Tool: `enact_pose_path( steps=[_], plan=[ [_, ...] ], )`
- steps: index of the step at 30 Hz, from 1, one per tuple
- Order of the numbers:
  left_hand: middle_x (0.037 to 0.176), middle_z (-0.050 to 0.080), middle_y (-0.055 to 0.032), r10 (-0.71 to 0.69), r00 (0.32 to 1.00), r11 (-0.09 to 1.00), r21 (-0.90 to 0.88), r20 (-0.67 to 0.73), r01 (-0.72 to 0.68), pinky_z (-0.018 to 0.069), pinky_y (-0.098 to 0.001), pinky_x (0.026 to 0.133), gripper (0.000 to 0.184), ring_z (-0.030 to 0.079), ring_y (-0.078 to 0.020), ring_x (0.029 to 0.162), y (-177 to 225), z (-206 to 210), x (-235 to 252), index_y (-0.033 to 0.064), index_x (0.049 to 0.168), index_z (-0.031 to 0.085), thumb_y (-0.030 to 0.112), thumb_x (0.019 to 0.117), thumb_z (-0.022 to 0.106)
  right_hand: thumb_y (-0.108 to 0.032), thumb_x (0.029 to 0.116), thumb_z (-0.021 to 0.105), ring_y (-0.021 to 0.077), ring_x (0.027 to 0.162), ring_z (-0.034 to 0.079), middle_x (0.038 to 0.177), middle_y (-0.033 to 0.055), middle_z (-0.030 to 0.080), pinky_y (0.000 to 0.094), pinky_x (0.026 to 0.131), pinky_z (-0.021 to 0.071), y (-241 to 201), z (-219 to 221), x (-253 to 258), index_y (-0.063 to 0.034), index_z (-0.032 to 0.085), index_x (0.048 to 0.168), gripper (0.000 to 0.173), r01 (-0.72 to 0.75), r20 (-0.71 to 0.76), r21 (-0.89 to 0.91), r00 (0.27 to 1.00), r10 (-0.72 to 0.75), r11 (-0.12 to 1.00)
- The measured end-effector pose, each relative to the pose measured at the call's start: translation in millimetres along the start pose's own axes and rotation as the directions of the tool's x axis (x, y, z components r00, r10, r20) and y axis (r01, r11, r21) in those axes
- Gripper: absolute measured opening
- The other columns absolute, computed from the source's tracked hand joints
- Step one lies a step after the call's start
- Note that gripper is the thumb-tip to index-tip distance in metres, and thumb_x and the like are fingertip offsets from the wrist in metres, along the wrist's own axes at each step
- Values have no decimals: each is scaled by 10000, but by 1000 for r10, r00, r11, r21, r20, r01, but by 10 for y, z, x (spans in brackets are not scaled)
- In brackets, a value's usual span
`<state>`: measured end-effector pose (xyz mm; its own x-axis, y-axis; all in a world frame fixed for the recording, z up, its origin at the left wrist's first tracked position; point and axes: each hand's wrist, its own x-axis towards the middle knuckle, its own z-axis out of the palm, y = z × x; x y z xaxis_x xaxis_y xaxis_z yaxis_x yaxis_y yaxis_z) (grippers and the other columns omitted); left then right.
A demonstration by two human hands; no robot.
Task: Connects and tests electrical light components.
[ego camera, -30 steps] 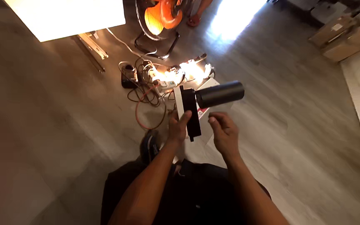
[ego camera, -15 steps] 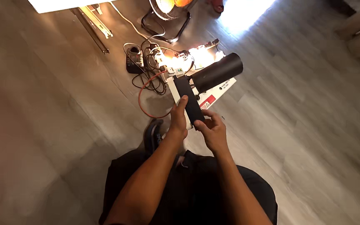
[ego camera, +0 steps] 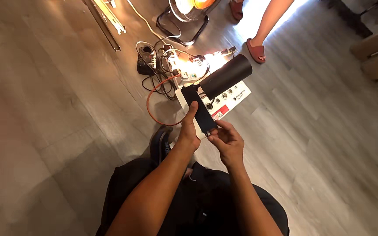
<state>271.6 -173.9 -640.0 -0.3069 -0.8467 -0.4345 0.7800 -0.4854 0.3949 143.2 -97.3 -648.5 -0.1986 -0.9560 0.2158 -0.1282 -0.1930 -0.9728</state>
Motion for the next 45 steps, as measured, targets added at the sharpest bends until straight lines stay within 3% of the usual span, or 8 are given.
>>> enact_pose_path(
  steps=[4, 8, 14, 17, 18, 23, 33, 45],
  plan=[
    [1243, 664, -99, 130, 989, 991, 36, -71, -127, 554, -479, 946, 528, 650, -240, 1128, -43, -28, 62, 165, 1361, 567, 412, 920, 717, -15, 940, 657, 112, 781, 694, 913, 79, 706, 269, 736, 619, -48, 336, -188, 77, 666, 1037, 134, -27, -210, -157, 978, -6, 987],
    [1173, 679, -103, 297, 948, 952, 113, -117, -284, 578, -432, 898, 550, 671, -212, 1062, -42, -60, 78, 111, 1330, 561, 372, 890, 762, -25, 981, 578, 59, 692, 650, 803, 33, 682, 198, 657, 570, -283, 576, -173, 46, 672, 993, 118, -117, -241, -187, 968, 70, 975],
    [1145, 685, -109, 464, 884, 877, 170, -53, -449, 579, -396, 918, 511, 676, -191, 1047, -13, -20, 58, 59, 1343, 543, 270, 915, 726, -135, 948, 674, 83, 850, 676, 993, 72, 706, 226, 764, 586, -338, 455, -156, 58, 685, 1106, 250, -144, -213, -179, 971, 104, 973],
    [1306, 610, -133, 410, 910, 881, 232, 58, -412, 506, -329, 1052, 640, 602, -133, 1207, -18, 19, -19, -5, 1439, 426, 421, 990, 588, -487, 846, 758, 154, 1155, 622, 1292, 134, 623, 304, 934, 548, -337, 224, 47, 63, 500, 1362, 797, -142, -147, -271, 984, 105, 952],
    [1317, 598, -146, 393, 914, 881, 244, 98, -405, 497, -320, 1062, 691, 593, -124, 1214, -47, 24, -33, -36, 1443, 413, 479, 1001, 546, -538, 829, 763, 152, 1153, 625, 1310, 135, 615, 307, 936, 553, -360, 155, 138, 74, 444, 1420, 909, -155, -81, -278, 987, 137, 948],
    [1106, 674, -127, 445, 874, 829, 281, 195, -484, 567, -289, 946, 580, 674, -108, 1028, -130, 82, -77, -102, 1296, 494, 378, 986, 594, -386, 815, 826, 106, 886, 712, 1009, 49, 730, 279, 786, 613, -441, 68, 274, 37, 584, 1233, 642, -204, 65, -124, 975, 213, 971],
    [964, 734, -33, 558, 769, 705, 312, 312, -637, 612, -259, 824, 617, 714, -65, 905, -141, 73, -116, -78, 1150, 596, 490, 928, 693, -421, 783, 865, 115, 908, 718, 1024, 49, 730, 287, 795, 621, -481, -123, 226, 12, 576, 1216, 677, -138, 69, 26, 988, 136, 990],
    [994, 728, -73, 386, 847, 772, 374, 367, -514, 613, -290, 803, 621, 713, -126, 896, -122, 118, -168, -62, 1193, 599, 439, 866, 763, -416, 819, 842, 118, 957, 716, 1078, 56, 737, 291, 852, 610, -477, -293, 191, 23, 578, 1267, 680, -118, 92, 79, 990, 110, 990]
  ],
)
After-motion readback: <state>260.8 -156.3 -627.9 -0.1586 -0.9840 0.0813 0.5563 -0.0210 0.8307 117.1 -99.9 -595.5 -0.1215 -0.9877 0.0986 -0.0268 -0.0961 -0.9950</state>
